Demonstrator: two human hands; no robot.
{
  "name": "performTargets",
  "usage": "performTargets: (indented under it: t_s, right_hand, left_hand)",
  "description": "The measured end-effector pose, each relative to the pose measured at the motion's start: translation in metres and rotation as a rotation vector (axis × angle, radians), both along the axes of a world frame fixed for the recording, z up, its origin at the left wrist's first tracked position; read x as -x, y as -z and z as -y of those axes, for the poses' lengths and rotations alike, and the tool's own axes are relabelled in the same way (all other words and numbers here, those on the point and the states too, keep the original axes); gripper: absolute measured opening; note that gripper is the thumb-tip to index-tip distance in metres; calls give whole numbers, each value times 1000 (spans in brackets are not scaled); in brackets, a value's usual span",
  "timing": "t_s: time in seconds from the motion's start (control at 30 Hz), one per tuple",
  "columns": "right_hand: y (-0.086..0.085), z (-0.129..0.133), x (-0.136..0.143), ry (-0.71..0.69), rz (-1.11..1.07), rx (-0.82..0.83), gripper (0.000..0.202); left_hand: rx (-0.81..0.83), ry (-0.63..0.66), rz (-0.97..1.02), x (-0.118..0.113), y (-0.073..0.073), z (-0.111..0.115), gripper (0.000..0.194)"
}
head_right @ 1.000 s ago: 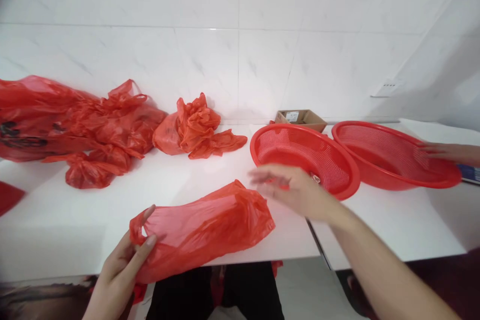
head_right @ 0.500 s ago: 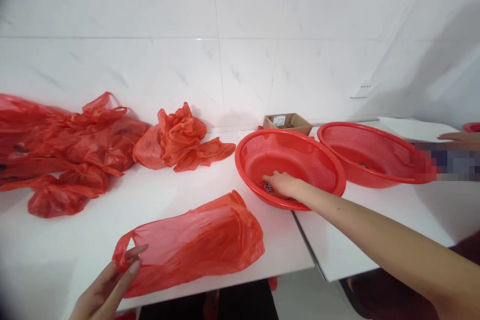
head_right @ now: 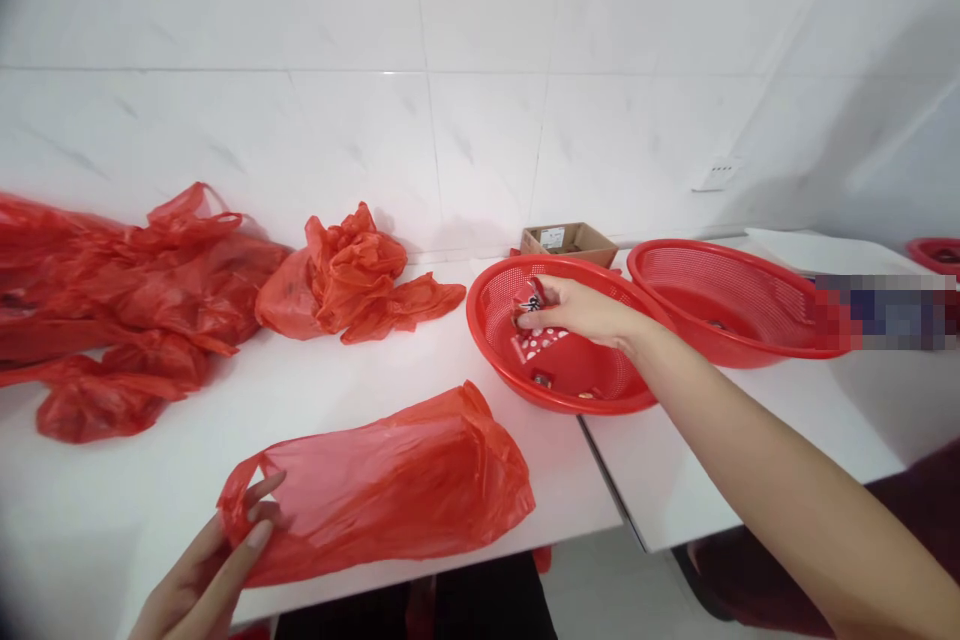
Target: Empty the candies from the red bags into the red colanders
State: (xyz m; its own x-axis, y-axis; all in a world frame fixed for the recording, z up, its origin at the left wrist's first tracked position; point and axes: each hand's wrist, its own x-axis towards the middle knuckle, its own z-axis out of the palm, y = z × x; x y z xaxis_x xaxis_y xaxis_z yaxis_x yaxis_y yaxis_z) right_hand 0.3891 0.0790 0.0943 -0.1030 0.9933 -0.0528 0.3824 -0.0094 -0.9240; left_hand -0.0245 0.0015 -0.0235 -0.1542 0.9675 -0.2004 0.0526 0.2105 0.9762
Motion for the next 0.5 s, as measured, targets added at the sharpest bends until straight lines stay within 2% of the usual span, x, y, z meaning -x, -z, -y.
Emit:
performTargets:
  t_s: [0.07, 0.13, 0.2, 0.27, 0.4, 0.5]
  right_hand:
    - [-8, 13, 29, -43, -109, -28, 29]
    - [-6, 25, 62, -159, -201, 8, 29]
    - [7, 35, 94, -330, -249, 91, 28]
    - [28, 40, 120, -435, -182, 140, 30]
    - [70, 36, 143, -337, 238, 0, 34]
    - [84, 25, 137, -247, 413, -97, 34]
  left_hand:
    - [-44, -8, 34, -16, -9, 3, 60]
    - [-70, 17, 85, -30, -18, 6, 69]
    - [-62, 47, 161, -42, -25, 8, 76]
    - [-50, 62, 239, -50, -30, 11, 79]
    - [-70, 100, 302, -55, -33, 16, 81]
    - [-77, 94, 302, -49, -30, 17, 82]
